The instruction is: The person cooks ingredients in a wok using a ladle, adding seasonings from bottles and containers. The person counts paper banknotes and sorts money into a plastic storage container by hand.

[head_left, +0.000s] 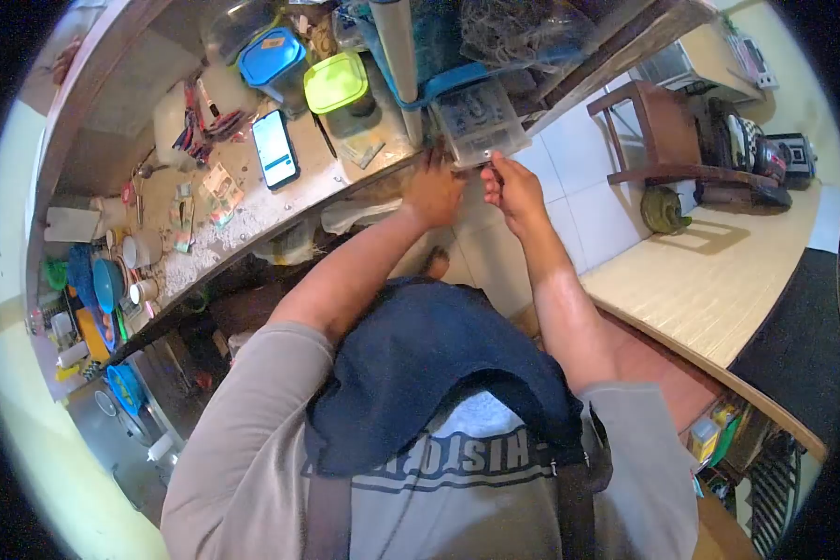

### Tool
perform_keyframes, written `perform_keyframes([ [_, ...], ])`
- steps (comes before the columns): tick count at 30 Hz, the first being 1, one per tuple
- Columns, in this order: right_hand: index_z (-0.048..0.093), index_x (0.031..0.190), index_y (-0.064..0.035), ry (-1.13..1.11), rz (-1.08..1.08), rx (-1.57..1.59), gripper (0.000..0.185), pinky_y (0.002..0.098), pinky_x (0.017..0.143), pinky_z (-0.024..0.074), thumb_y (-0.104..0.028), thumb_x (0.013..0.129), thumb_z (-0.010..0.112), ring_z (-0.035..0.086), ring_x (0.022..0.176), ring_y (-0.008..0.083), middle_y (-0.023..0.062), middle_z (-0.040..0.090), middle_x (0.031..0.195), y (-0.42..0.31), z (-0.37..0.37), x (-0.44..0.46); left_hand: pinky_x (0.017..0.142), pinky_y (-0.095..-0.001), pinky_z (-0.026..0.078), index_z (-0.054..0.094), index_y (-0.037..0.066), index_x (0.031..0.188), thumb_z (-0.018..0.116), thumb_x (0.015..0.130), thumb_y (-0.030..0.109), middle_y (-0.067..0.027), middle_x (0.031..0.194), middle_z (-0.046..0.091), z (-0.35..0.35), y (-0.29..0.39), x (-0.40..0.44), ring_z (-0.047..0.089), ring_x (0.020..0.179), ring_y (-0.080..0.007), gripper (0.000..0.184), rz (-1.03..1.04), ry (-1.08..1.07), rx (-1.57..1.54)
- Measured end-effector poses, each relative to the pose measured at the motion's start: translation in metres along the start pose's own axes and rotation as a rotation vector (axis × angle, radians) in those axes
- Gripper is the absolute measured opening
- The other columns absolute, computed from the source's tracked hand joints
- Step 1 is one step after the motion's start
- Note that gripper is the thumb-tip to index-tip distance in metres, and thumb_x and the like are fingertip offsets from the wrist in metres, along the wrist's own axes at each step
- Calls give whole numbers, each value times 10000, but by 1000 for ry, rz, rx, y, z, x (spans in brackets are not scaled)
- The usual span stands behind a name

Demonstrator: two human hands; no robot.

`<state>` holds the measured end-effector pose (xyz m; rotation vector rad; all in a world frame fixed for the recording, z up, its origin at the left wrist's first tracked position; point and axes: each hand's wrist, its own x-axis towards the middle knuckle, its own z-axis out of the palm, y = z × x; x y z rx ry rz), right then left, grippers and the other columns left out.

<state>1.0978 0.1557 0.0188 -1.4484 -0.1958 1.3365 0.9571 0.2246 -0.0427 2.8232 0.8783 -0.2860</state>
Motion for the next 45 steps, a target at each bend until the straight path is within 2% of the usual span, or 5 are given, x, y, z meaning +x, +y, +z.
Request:
perform_keyframes([
  [10,618,1067,-66,36,-861,-1619,287,375,754,503,-196,814,589,629,803,291,141,663,871,-72,13,47,1033,-496,271,455,85,1273,548,836,439,-237,1255,459,-11,-5,-24,398,1193,-416,570,-9,144,-535],
  [16,590,1081,-92,-97,-1478,-1520,308,426,759,494,-145,783,534,615,838,333,164,632,951,-49,23,101,944,-391,403,444,28,1271,581,825,464,-214,1200,518,-12,-2,-18,512,1095,-321,639,-7,168,-938],
  [29,625,933,-84,22,-1298,-1681,215,413,661,495,-248,815,550,622,727,338,175,641,852,-79,8,105,822,-303,465,509,-15,1186,606,843,393,-129,1057,609,-16,0,-6,581,925,-180,542,-187,166,-1368],
  [33,651,917,-49,459,-710,-909,259,349,717,498,-283,809,621,647,792,263,113,672,892,-65,-49,59,794,-296,466,500,-23,1188,613,838,365,-124,993,624,-57,2,-14,591,885,-177,534,-278,212,-1357],
  [45,636,886,-22,166,-183,-175,262,327,532,459,-256,771,615,581,667,178,83,611,743,9,19,122,695,-342,499,476,-15,1085,627,751,169,-192,945,601,-95,-8,48,604,832,-288,411,-356,504,-1317],
])
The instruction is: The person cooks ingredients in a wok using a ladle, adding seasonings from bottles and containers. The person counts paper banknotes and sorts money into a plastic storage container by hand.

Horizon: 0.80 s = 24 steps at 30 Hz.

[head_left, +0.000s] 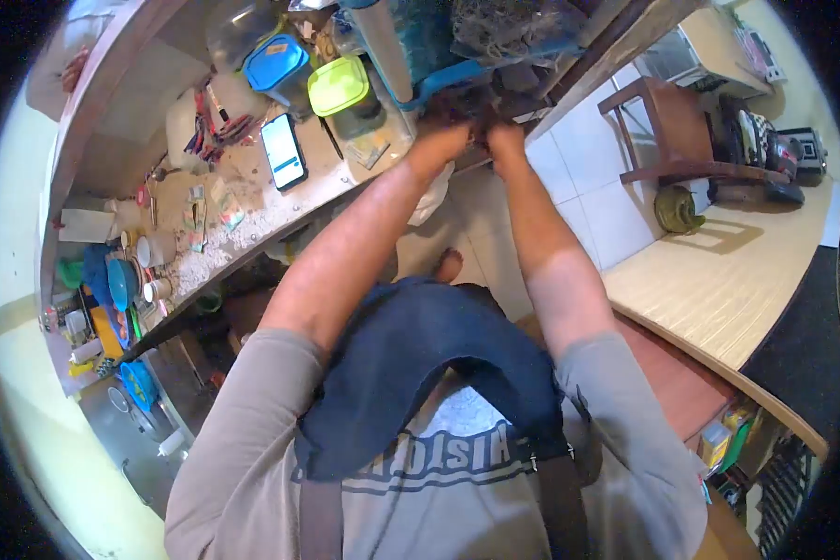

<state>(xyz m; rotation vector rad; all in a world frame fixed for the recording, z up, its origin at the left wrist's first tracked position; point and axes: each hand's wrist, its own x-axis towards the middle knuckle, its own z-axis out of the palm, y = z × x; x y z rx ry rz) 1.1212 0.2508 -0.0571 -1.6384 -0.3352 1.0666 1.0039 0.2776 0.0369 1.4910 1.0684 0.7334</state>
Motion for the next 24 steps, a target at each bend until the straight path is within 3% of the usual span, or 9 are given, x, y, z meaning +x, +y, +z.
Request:
perform_keyframes([
  [4,643,871,-36,0,-14,25,269,398,587,487,-248,705,659,632,738,279,127,649,793,24,16,21,766,-353,446,543,9,1089,529,851,207,-124,972,608,6,-56,14,554,869,-228,309,-174,-200,-277],
  [5,643,871,-36,-5,-12,23,269,398,587,487,-248,705,659,632,738,279,127,649,793,29,18,25,791,-381,447,540,17,1103,526,848,209,-145,990,609,11,-87,28,563,894,-267,320,56,-71,79],
  [6,640,879,-29,76,-179,-199,256,375,608,482,-254,765,600,610,694,249,124,642,785,34,19,29,816,-409,449,537,26,1118,523,844,212,-166,1007,611,13,-105,35,571,920,-307,331,284,59,436],
  [10,645,897,-14,318,-700,-918,319,353,661,468,-307,818,546,596,654,225,172,649,875,69,12,74,845,-455,441,544,46,1118,530,820,194,-212,1027,593,-22,-64,-26,556,957,-374,333,391,-81,616],
  [12,647,892,-11,639,-910,-957,327,363,683,463,-315,775,613,605,701,241,165,651,937,86,6,99,806,-466,453,572,66,1082,553,783,181,-227,971,586,-52,-56,-46,552,922,-398,321,523,-216,633],
  [15,624,901,20,277,-838,-612,363,377,711,457,-263,696,722,590,749,293,146,644,889,33,4,47,805,-433,443,609,66,987,600,754,155,-168,953,585,-103,-66,-60,546,927,-347,250,626,-176,849],
  [17,568,958,40,372,-663,-356,447,378,724,457,-176,633,785,566,746,313,142,614,824,55,-3,58,842,-414,414,592,67,944,633,742,161,-120,1012,553,-122,-81,-64,509,982,-311,226,656,-109,921],
  [21,510,1021,27,496,-667,-464,514,356,704,453,-167,637,790,552,742,258,153,586,816,23,-8,13,873,-430,379,519,64,1007,654,746,271,-138,1055,507,-125,-97,-56,467,1031,-328,359,505,205,884],
  [24,516,1017,20,408,-325,-266,480,334,721,447,-163,655,773,548,783,215,159,584,881,18,-16,7,899,-448,359,517,56,1016,661,741,325,-149,1065,496,-124,-98,-44,436,1068,-348,410,320,389,851],
])
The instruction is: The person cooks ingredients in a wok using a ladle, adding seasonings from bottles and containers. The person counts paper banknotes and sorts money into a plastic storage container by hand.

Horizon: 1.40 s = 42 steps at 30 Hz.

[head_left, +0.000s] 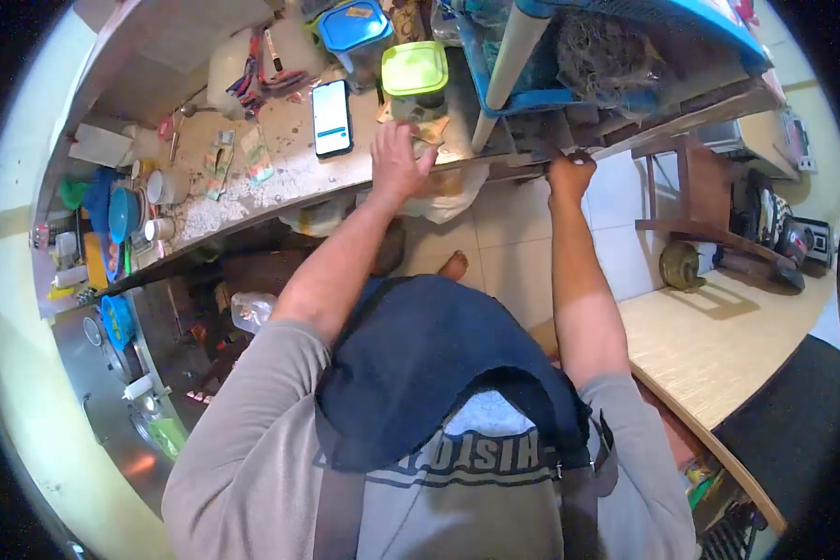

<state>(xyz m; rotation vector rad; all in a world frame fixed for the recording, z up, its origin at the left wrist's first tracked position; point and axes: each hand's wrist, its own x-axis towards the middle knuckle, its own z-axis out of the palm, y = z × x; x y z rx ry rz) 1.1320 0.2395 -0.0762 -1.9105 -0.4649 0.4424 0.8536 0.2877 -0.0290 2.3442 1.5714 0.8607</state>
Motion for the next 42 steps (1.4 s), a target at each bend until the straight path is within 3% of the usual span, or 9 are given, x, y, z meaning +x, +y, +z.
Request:
perform_keyframes([
  [10,594,1090,-85,-439,-559,-533,368,370,777,473,-135,731,658,622,869,276,198,616,1018,-34,-25,22,898,-482,359,636,82,970,628,749,307,-129,1037,598,29,-8,22,502,1056,-316,316,-171,-267,68],
  [12,581,1102,-79,-374,-1291,-720,363,438,794,475,-257,787,613,612,883,358,220,612,1026,-1,14,48,811,-453,401,669,79,822,617,727,273,-118,920,630,26,-5,18,556,935,-297,221,-131,-74,114],
  [14,557,1133,-91,-697,-997,-860,379,469,850,452,-322,832,548,567,967,403,230,593,1061,-81,13,15,803,-447,390,673,85,784,612,726,251,-96,888,635,20,-5,20,556,921,-281,186,-142,-85,32],
  [23,479,1198,-20,-636,-938,-960,584,454,902,436,-249,706,693,517,1070,401,249,531,1167,-63,27,21,748,-382,433,639,60,806,627,746,132,-110,829,609,-43,-31,9,560,830,-290,94,-58,92,-118],
  [30,591,1075,-123,-573,-968,-1052,440,496,915,405,-376,716,624,536,1045,359,155,581,1119,-61,21,19,597,-284,483,617,15,923,606,851,187,-85,800,625,-172,-121,-9,610,688,-147,187,-695,245,-479],
  [34,531,1159,-46,-600,-891,-1048,571,441,937,419,-265,667,719,511,1101,361,208,559,1154,-41,30,41,655,-302,487,607,6,931,603,842,150,-110,877,634,-205,-186,12,615,736,-181,170,-351,556,-141],
  [36,573,1105,-61,-566,-892,-639,515,449,905,431,-347,689,674,530,1078,348,190,576,1132,-31,30,52,673,-313,486,607,5,936,598,836,141,-119,881,633,-205,-205,14,615,749,-215,168,-212,482,-11],
  [40,623,1012,-89,-269,-1262,-1277,404,441,829,456,-403,782,515,570,990,333,138,620,1058,6,29,77,721,-358,477,609,7,934,572,828,132,-151,853,631,-150,-236,-10,612,776,-296,167,-207,88,70],
  [42,654,931,-89,-309,-1074,-1091,359,456,767,472,-365,811,458,589,954,314,98,647,1003,-33,17,63,726,-357,475,609,9,936,569,831,153,-157,833,635,-141,-238,-27,618,780,-279,182,-330,-89,37],
])
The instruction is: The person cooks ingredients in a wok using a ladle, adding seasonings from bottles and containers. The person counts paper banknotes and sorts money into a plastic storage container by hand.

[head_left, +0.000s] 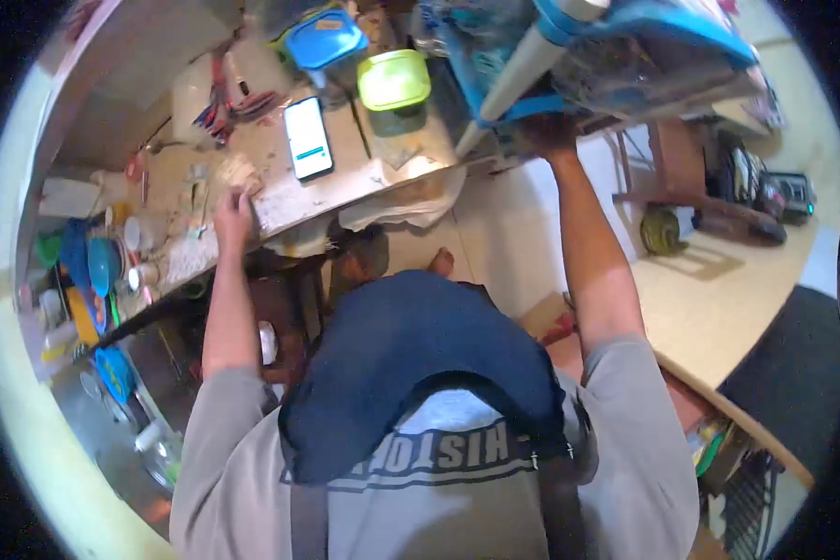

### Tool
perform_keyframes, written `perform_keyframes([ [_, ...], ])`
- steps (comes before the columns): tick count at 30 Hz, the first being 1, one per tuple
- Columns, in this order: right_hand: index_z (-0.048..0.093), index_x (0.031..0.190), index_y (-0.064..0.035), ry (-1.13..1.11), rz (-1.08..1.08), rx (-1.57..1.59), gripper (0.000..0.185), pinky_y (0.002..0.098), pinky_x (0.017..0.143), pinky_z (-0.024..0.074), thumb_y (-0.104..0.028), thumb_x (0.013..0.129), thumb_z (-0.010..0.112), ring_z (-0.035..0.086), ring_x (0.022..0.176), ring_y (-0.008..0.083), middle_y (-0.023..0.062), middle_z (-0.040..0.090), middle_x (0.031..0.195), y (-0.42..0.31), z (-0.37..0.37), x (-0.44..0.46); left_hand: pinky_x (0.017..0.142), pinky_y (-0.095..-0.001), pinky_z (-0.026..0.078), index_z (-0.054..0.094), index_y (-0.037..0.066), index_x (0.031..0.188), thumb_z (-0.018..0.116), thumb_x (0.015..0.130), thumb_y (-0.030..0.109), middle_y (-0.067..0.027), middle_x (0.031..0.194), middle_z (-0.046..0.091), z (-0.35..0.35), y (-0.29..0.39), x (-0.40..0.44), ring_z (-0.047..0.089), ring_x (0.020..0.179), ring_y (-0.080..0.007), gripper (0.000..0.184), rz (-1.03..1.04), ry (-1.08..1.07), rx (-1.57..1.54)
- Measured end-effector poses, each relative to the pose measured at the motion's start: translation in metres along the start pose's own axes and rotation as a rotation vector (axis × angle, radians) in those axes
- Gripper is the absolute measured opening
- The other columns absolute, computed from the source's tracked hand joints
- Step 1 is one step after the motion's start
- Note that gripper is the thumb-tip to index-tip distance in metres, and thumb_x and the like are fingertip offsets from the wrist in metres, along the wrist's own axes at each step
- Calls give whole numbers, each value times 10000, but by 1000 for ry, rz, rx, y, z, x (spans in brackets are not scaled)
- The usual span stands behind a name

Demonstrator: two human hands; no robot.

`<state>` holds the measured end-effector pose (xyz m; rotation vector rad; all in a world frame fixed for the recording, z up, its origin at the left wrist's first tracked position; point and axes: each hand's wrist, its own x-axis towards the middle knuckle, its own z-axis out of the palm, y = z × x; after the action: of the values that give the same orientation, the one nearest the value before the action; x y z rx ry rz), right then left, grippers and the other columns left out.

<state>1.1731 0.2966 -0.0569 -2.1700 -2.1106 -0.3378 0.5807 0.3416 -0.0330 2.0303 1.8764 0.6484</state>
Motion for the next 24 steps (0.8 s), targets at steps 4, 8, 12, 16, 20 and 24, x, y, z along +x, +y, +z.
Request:
perform_keyframes([
  [4,661,877,-77,-135,-59,117,259,442,731,480,-293,777,559,600,922,273,77,659,963,20,0,-17,715,-341,479,612,15,935,572,843,222,-150,826,642,4,-3,-3,622,761,-240,230,15,18,-10],
  [8,660,955,-40,17,242,761,313,326,774,474,-60,647,714,586,912,197,71,652,991,17,11,-32,686,-334,488,613,-31,913,578,862,289,-158,810,648,-2,21,16,620,733,-234,326,-292,29,-224],
  [12,643,1039,-53,9,201,680,319,297,742,471,-74,722,649,582,909,171,65,638,1040,16,-8,-33,802,-408,474,623,-34,973,644,722,544,-210,932,640,26,-31,41,613,868,-337,631,-272,82,501],
  [16,535,1194,-91,-312,445,914,393,404,960,392,-236,830,499,484,1137,321,157,526,1233,26,-44,-26,847,-431,451,624,-32,1001,655,641,633,-222,970,632,34,-35,55,596,904,-366,757,-428,-17,618],
  [20,499,1236,-99,-394,546,1026,419,427,984,367,-240,842,484,464,1166,305,159,486,1279,23,-34,-15,821,-388,468,630,-33,931,736,658,477,-202,943,641,9,16,52,609,910,-318,589,-658,-125,245],
  [24,625,951,-26,-216,-32,56,278,476,775,472,-208,792,487,597,882,377,234,609,973,-13,-19,-6,825,-366,467,559,-36,995,827,610,288,-187,966,623,6,28,49,597,951,-298,571,-757,-30,-148],
])
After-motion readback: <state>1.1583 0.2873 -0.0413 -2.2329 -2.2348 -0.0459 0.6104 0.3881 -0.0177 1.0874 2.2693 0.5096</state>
